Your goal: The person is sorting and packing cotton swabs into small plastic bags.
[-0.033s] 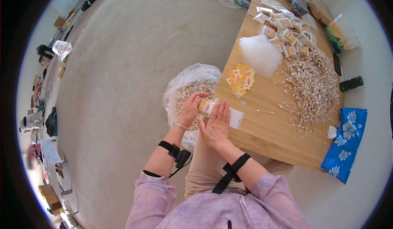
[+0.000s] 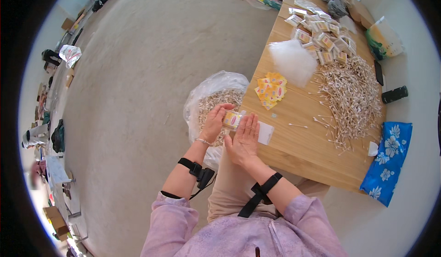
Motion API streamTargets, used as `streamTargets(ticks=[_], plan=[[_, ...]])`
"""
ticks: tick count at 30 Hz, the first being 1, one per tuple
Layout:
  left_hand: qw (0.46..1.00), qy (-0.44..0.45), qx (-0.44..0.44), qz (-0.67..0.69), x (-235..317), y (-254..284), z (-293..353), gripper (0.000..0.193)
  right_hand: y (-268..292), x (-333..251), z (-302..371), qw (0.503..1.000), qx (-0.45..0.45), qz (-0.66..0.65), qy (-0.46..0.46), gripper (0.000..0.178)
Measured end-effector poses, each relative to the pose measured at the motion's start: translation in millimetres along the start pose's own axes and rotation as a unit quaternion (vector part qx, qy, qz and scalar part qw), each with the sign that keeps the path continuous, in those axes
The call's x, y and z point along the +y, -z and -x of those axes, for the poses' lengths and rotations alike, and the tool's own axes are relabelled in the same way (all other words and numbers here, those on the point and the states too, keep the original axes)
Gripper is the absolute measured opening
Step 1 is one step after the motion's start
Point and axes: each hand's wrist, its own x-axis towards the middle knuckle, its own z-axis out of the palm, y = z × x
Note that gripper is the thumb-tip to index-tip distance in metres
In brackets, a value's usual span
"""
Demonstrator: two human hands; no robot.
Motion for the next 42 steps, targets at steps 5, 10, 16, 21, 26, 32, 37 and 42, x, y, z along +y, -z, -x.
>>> streamTargets(ticks=[5,10,16,21,26,32,37,42], plan=[[1.0,-0.005,0.011,0.027,-4,13,-3,0.045,14,19,-16,0.917,0.152,-0.366,-0.047,0.073],[0.999,-0.03,-0.044,-0.009,-7,14,-5,0.055,2,16,-25,0.879,0.16,-0.448,-0.025,0.066],[0.998,-0.028,-0.063,0.01,-1,12,1,0.058,-6,-6,-33,0.847,0.148,-0.511,-0.012,0.066],[0.997,-0.032,-0.065,-0.005,1,12,2,0.058,-13,-18,-39,0.851,0.153,-0.501,-0.026,0.067],[0.997,-0.023,-0.077,-0.002,-5,14,2,0.059,-19,-19,-40,0.855,0.176,-0.488,-0.019,0.068],[0.997,-0.03,-0.039,-0.051,-7,12,-2,0.058,-6,-2,-37,0.863,0.179,-0.473,-0.013,0.054],[0.927,-0.17,0.119,-0.312,6,12,5,0.035,20,48,-27,0.866,0.199,-0.458,-0.042,0.036],[0.949,-0.055,0.094,-0.294,10,12,-11,0.023,65,121,-9,0.949,0.288,0.063,-0.11,0.029]])
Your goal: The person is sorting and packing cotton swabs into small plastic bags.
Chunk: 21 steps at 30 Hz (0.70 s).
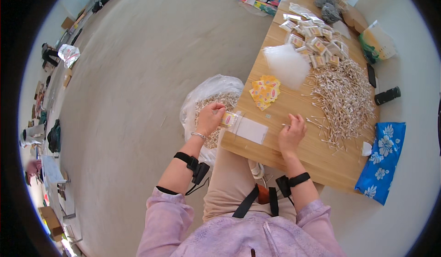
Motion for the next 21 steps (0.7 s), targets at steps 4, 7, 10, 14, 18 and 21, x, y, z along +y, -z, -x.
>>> streamTargets(ticks=[4,7,10,14,18,21], plan=[[0.994,0.022,0.02,-0.101,21,-20,-5,0.018,22,48,-5,0.999,-0.028,-0.036,-0.021,0.018],[0.931,-0.225,0.156,-0.242,48,-41,8,0.025,14,54,5,0.993,-0.055,-0.105,-0.006,0.006],[0.929,-0.313,0.039,-0.194,82,-81,33,0.032,14,40,17,0.989,-0.066,-0.134,-0.003,0.003],[0.909,-0.378,-0.075,-0.157,89,-157,61,0.025,26,59,23,0.974,-0.104,-0.199,0.025,0.007],[0.923,-0.32,-0.097,-0.193,92,-181,80,0.009,58,101,2,0.989,0.1,0.039,-0.099,0.031],[0.913,-0.337,-0.107,-0.205,95,-188,82,0.006,66,144,-8,0.949,0.16,0.096,-0.253,0.034]])
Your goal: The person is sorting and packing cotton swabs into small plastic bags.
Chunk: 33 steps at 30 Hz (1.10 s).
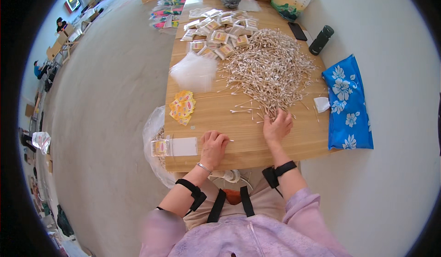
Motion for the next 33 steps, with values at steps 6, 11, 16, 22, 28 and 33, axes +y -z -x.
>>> streamTargets(ticks=[6,11,16,22,28,33], plan=[[0.998,-0.04,0.021,-0.038,5,-2,-4,0.007,-18,2,15,0.979,-0.137,-0.078,0.125,0.027],[0.998,-0.034,0.035,-0.039,2,-5,-1,0.008,-18,-34,36,0.909,-0.238,-0.205,0.275,0.025],[0.998,-0.034,0.039,-0.024,7,-1,-4,0.008,-40,-31,-22,0.925,-0.19,-0.123,0.306,0.027],[0.999,-0.028,0.03,-0.008,5,3,-3,0.008,-31,-35,-56,0.946,-0.196,-0.063,0.249,0.023],[0.999,-0.041,0.035,-0.007,0,-1,-3,0.011,-27,-102,6,0.86,-0.347,-0.048,0.371,0.015],[0.998,-0.033,0.054,0.018,-2,-1,-1,0.013,-34,-105,29,0.877,-0.332,-0.055,0.342,0.012]])
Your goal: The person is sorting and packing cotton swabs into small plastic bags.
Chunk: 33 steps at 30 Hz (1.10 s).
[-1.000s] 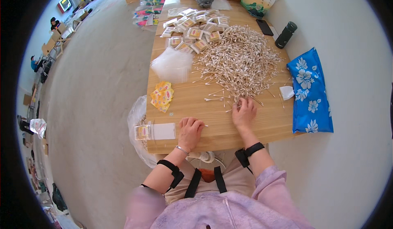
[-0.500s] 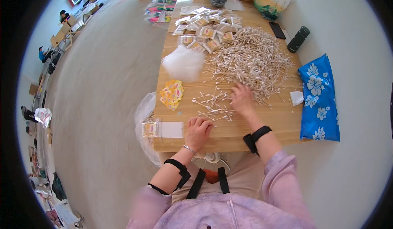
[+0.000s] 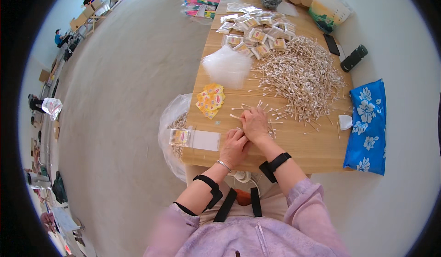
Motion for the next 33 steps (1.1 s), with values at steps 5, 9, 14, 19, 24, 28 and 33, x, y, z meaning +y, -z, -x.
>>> streamTargets(ticks=[5,9,14,19,24,28,33], plan=[[0.993,0.027,0.038,0.111,1,4,-2,0.015,13,11,11,0.997,0.011,-0.076,-0.017,0.012],[0.978,0.107,0.09,0.158,-9,1,3,0.013,29,6,26,0.989,0.053,-0.132,-0.042,0.008],[0.906,0.189,0.189,0.328,-1,15,-22,0.021,39,-6,51,0.978,0.083,-0.186,-0.033,0.008],[0.871,0.213,0.093,0.433,-1,31,-20,0.02,40,-19,67,0.948,0.047,-0.31,-0.058,0.01],[0.837,0.273,0.082,0.466,-3,42,-4,0.018,36,-29,82,0.88,-0.033,-0.466,-0.089,0.015],[0.818,0.301,0.032,0.489,1,52,8,0.015,32,-32,87,0.816,-0.127,-0.551,-0.121,0.015],[0.807,0.302,-0.024,0.506,-6,53,25,0.013,35,-37,94,0.73,-0.179,-0.647,-0.124,0.018]])
